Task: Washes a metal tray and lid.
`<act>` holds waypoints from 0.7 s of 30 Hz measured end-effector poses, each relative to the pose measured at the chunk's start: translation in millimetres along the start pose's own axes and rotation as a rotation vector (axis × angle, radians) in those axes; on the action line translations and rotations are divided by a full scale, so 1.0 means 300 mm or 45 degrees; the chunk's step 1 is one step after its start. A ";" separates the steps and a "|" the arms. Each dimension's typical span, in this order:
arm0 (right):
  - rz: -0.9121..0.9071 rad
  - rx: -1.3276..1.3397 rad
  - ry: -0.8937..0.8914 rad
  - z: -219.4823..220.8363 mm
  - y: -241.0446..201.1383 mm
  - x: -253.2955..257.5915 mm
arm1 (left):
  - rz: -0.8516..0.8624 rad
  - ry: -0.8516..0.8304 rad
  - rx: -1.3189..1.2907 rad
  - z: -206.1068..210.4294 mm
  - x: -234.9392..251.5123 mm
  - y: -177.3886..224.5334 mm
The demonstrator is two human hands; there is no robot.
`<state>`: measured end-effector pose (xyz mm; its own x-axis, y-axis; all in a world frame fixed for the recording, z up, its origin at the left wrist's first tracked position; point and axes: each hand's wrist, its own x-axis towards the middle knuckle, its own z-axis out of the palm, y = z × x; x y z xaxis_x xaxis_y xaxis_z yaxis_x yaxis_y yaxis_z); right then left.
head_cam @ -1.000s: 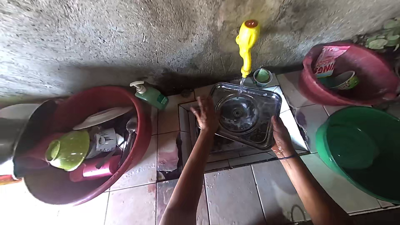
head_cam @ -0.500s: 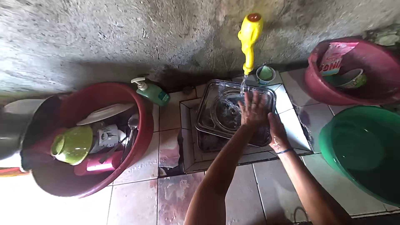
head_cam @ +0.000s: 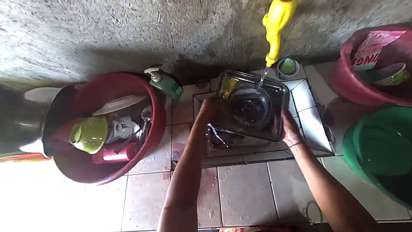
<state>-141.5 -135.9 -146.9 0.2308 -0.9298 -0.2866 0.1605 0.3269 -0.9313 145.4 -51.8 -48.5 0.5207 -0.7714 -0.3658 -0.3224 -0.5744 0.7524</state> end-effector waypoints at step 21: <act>0.263 -0.539 -0.251 0.101 -0.183 0.077 | -0.249 0.111 -0.418 -0.035 -0.110 -0.230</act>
<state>-115.9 -170.3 -95.5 0.3999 -0.7901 -0.4646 -0.3013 0.3654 -0.8808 158.8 16.2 -82.7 0.6170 -0.6219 -0.4822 0.0521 -0.5791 0.8136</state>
